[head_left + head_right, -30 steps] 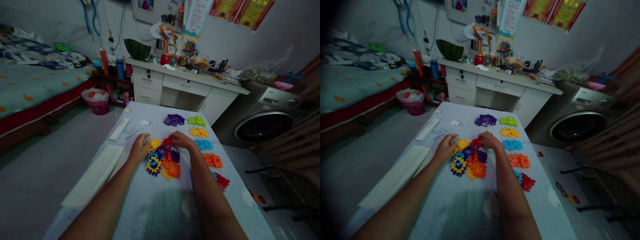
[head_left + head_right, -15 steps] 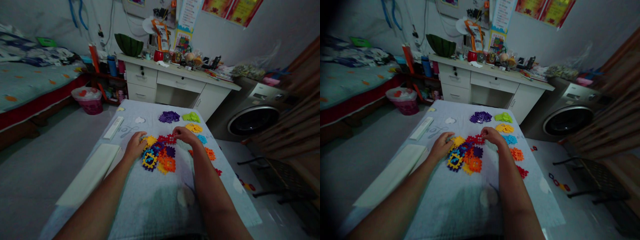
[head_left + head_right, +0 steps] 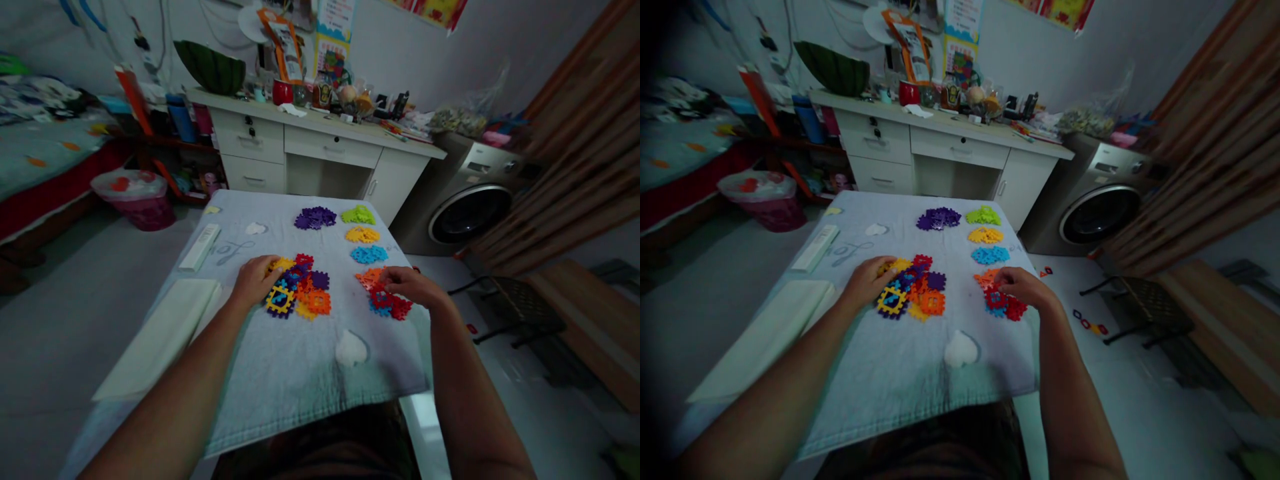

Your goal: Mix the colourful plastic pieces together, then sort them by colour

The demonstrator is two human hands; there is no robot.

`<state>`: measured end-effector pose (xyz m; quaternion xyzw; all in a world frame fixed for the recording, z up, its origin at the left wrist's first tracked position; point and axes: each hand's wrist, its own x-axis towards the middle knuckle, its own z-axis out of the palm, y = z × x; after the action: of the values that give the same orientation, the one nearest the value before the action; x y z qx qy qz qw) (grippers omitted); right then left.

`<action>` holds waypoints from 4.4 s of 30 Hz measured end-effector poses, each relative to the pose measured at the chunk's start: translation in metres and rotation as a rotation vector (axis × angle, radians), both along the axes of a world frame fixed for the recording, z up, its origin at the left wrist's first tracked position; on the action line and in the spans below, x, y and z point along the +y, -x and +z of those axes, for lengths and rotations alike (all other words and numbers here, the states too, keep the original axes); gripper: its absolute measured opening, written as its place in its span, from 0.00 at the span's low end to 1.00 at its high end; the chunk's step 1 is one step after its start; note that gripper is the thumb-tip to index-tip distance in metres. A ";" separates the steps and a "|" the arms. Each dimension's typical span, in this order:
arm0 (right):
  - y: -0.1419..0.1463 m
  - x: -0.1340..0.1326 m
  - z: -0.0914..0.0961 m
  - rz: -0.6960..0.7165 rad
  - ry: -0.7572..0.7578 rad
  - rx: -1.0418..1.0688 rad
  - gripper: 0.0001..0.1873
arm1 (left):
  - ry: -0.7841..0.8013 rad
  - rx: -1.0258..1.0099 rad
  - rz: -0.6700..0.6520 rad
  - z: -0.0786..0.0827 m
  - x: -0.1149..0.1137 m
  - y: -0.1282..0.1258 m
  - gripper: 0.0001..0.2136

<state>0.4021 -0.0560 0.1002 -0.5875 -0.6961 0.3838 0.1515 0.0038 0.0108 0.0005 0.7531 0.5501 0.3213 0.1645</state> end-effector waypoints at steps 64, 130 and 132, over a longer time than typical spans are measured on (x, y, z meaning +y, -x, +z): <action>0.035 0.109 -0.028 -0.479 -0.360 -0.436 0.09 | 0.064 -0.204 0.076 -0.006 -0.003 0.007 0.20; 0.153 0.129 -0.035 -0.146 0.094 0.402 0.05 | 0.022 -0.090 0.016 0.009 -0.006 0.003 0.19; 0.153 0.138 -0.038 -0.262 0.093 0.517 0.06 | 0.021 -0.090 0.014 0.009 -0.006 0.003 0.19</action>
<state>0.2494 0.0817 0.0626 -0.5613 -0.5343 0.5294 0.3452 0.0011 0.0048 0.0093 0.7322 0.5508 0.3501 0.1946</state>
